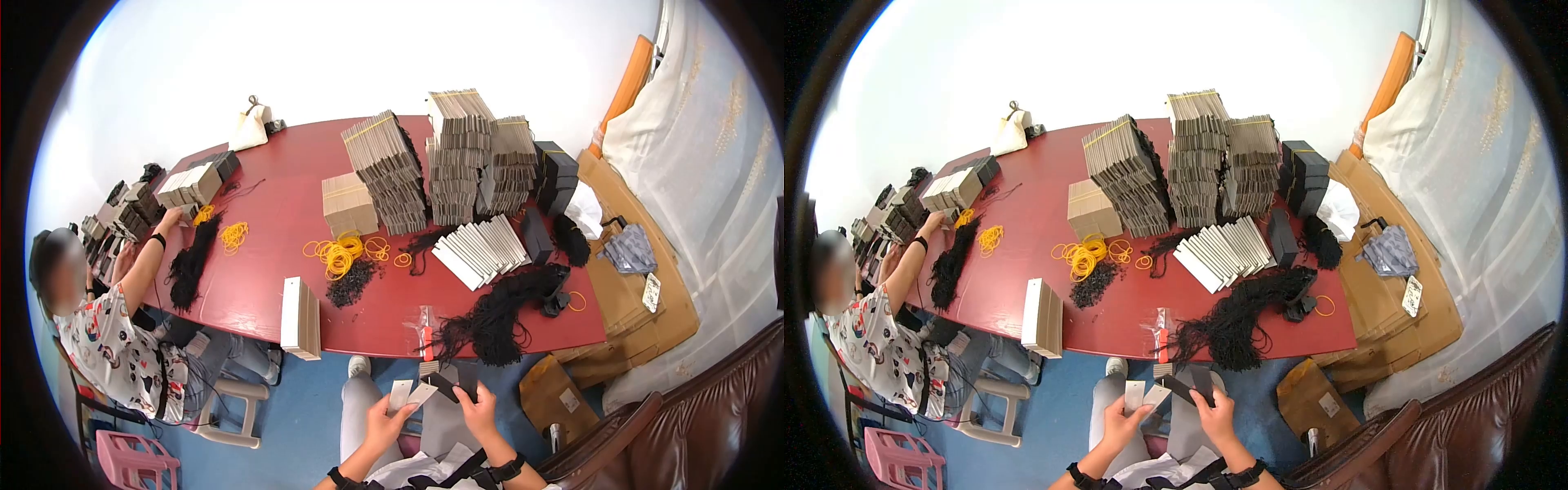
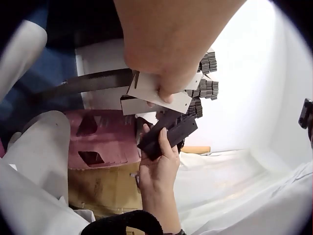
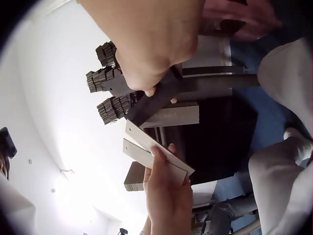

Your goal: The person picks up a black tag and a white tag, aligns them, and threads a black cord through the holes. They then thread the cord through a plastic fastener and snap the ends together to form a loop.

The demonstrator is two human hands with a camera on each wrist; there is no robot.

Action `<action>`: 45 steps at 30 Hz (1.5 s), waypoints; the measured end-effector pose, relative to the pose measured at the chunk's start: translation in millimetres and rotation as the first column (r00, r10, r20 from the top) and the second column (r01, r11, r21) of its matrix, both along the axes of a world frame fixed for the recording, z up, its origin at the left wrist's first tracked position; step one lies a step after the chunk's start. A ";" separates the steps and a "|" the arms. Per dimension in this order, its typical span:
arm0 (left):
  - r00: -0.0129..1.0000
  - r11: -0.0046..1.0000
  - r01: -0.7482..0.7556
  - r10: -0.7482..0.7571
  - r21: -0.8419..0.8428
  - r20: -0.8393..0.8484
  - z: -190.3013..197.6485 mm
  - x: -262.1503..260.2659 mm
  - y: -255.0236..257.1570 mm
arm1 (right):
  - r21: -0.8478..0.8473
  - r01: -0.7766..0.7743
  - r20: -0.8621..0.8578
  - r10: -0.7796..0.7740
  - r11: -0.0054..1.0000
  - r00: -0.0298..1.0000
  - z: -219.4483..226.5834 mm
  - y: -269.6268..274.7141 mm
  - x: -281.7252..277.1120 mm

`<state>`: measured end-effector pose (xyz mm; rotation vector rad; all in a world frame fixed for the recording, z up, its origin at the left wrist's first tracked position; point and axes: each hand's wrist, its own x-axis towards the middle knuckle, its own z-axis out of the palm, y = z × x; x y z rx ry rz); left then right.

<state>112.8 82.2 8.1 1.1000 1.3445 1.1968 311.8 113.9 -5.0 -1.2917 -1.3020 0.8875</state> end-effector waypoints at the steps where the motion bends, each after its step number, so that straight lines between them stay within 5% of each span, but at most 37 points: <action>1: 1.000 1.000 -0.001 0.001 -0.001 0.001 3.3 2.7 1.3 | -0.002 0.047 -0.098 -0.047 0.999 0.994 -1.9 -0.1 -1.4; 6: 0.996 0.998 -0.045 0.049 0.053 -0.077 -9.9 7.7 13.3 | 0.179 0.151 0.088 -0.169 0.972 0.982 12.6 5.1 16.1; 8: 0.994 0.995 -0.046 0.055 0.094 -0.093 -19.6 8.1 18.5 | 0.115 -0.097 0.285 0.061 0.989 0.956 21.8 0.5 29.6; 10: 0.992 0.990 -0.045 0.059 0.134 -0.108 -26.5 9.6 19.9 | 0.035 -0.072 0.144 0.066 0.997 0.987 9.5 -7.3 24.2; 12: 0.985 0.996 -0.086 0.085 0.003 0.150 -29.0 10.1 19.7 | -0.085 -0.178 -0.052 0.174 0.980 0.983 14.8 -13.4 19.1; 14: 0.974 0.988 -0.151 0.146 0.020 0.176 -26.6 7.9 20.1 | -0.056 -0.192 0.032 0.194 0.980 0.980 11.2 -12.9 18.4; 17: 0.953 0.967 -0.249 0.235 0.053 0.192 -18.8 0.9 18.9 | -0.227 -0.229 0.180 0.272 0.947 0.945 14.1 -11.6 16.4; 20: 0.961 0.961 -0.262 0.252 0.090 0.112 -19.2 -11.4 16.0 | -0.057 -0.215 0.177 0.221 0.975 0.959 8.2 -7.3 11.6; 23: 0.978 0.980 -0.155 0.134 0.126 0.160 -11.3 -15.4 9.4 | 0.027 -0.157 0.215 0.147 0.987 0.965 18.0 -3.7 5.2; 28: 0.992 0.990 0.127 -0.126 0.058 -0.029 -12.0 -8.6 0.2 | 0.089 -0.063 0.155 0.049 0.994 0.987 8.8 1.5 -0.6; 35: 0.972 0.986 0.157 -0.146 0.050 -0.183 -0.6 6.0 9.9 | 0.186 0.079 0.142 -0.106 0.979 0.984 19.6 7.9 6.1; 38: 0.987 0.989 0.129 -0.122 0.069 -0.102 -15.7 9.6 10.3 | 0.273 0.085 0.207 -0.144 0.958 0.968 22.1 5.0 17.7; 40: 0.968 0.987 0.144 -0.127 0.065 -0.215 -19.2 10.5 9.3 | 0.100 -0.120 0.206 0.097 0.988 0.974 18.0 -3.7 24.1; 41: 0.937 0.986 0.158 -0.131 0.057 -0.325 -17.6 10.9 9.1 | 0.100 -0.120 0.206 0.098 0.988 0.974 20.4 -7.0 21.9; 45: 0.945 0.977 0.176 -0.134 0.117 -0.300 -10.7 15.0 7.8 | 0.072 -0.287 0.139 0.276 0.955 0.951 19.9 -11.9 17.9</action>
